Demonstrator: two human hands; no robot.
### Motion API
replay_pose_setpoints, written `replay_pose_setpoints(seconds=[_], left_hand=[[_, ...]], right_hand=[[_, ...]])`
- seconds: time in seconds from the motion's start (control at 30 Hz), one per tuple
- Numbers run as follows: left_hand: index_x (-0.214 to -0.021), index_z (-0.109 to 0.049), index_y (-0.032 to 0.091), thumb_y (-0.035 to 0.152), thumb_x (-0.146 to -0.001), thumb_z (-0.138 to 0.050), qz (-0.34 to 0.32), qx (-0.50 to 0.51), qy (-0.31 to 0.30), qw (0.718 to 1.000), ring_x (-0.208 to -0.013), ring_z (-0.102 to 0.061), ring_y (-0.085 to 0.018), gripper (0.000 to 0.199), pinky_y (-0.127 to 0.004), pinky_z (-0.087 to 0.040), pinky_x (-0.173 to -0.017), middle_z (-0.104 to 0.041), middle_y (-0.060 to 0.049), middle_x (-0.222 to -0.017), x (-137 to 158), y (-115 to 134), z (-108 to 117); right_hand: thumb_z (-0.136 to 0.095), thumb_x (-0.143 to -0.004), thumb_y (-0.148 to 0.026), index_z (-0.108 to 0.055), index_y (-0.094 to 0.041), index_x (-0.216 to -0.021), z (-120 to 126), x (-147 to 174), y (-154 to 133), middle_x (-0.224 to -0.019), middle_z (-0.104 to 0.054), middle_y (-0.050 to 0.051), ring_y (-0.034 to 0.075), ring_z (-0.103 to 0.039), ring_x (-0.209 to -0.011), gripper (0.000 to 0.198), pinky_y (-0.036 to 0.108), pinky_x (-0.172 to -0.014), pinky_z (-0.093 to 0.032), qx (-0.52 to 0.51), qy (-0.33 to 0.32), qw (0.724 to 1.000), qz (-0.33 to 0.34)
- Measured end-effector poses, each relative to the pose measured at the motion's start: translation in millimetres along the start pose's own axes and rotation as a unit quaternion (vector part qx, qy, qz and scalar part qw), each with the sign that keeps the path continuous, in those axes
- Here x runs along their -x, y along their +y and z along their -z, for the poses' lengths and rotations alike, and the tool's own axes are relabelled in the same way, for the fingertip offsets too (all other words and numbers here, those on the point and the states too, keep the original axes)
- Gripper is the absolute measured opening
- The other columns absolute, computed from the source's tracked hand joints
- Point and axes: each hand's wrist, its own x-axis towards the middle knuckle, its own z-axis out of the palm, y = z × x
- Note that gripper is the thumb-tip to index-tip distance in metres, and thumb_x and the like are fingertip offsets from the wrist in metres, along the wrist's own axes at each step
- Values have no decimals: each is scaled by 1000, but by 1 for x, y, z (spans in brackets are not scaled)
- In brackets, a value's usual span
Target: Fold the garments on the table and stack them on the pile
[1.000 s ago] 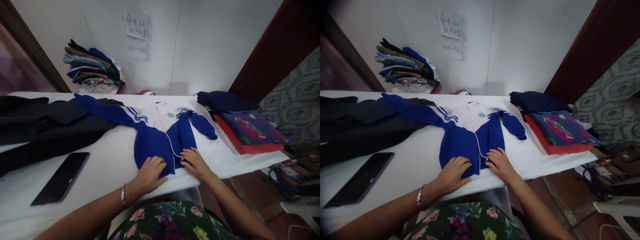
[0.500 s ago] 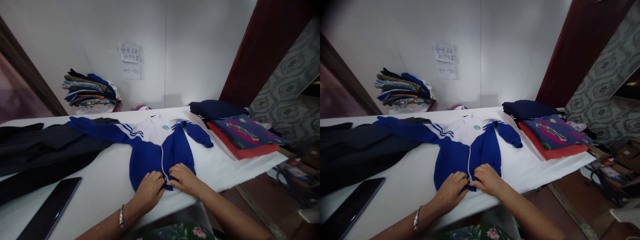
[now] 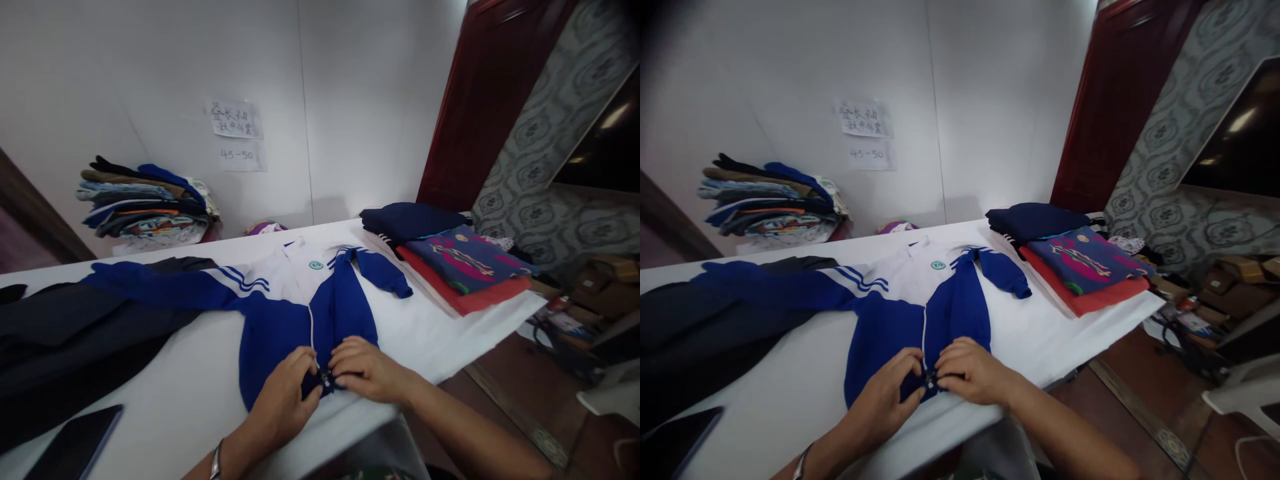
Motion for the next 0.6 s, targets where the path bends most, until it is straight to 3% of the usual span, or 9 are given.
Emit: replay_pose_setpoints(seconds=[0.07,0.17,0.27,0.33,0.43,0.53,0.6], left_hand=[[-110,-60,20,16,-73,-60,-50,-19,-13,998,-118,-53,-26,37,-42,-45,-98,-57,-9,-131,-3,-4,0],[-118,-61,24,17,-77,-60,-94,-30,-60,993,-121,-52,-27,41,-47,-42,-103,-59,-8,-128,-4,-7,-5],[-110,-66,23,14,-80,-57,-82,-17,-55,995,-115,-55,-24,32,-44,-44,-101,-64,-7,-120,-2,-6,-10],[-110,-66,22,13,-80,-56,-74,-13,-48,996,-116,-55,-25,32,-44,-44,-102,-63,-7,-120,0,-4,-12],[-111,-66,23,13,-79,-56,-64,-15,-55,996,-118,-55,-26,34,-45,-44,-103,-63,-7,-122,2,-4,-12],[-112,-66,25,15,-77,-59,-64,-12,-48,997,-119,-55,-27,36,-46,-44,-105,-63,-7,-124,5,-8,-15],[-113,-65,27,16,-77,-59,-64,-11,-35,997,-119,-55,-26,38,-45,-44,-105,-63,-6,-125,6,-10,-18]], right_hand=[[-53,-92,-30,-69,-23,-99,22,6,20,-108,-71,7,19,-62,-107,19,36,-97,-44,49,98,992,-55],[-53,-90,-32,-68,-20,-110,65,12,68,-126,-62,14,26,-56,-118,28,43,-101,-42,200,189,938,-210],[-54,-88,-38,-57,-12,-128,102,13,120,-135,-53,21,32,-51,-124,49,45,-101,-41,288,150,849,-418],[-52,-89,-44,-48,-9,-136,115,11,145,-129,-57,22,33,-56,-118,59,43,-95,-45,281,98,810,-506],[-55,-87,-37,-46,-9,-139,118,5,166,-121,-63,19,30,-61,-109,59,38,-89,-47,288,42,795,-531],[-53,-82,-15,-52,-15,-135,124,-6,170,-124,-63,13,25,-59,-112,53,30,-91,-45,323,31,816,-479],[-47,-82,-8,-56,-18,-131,144,-20,170,-123,-62,12,24,-57,-113,51,30,-91,-43,347,34,824,-447]])
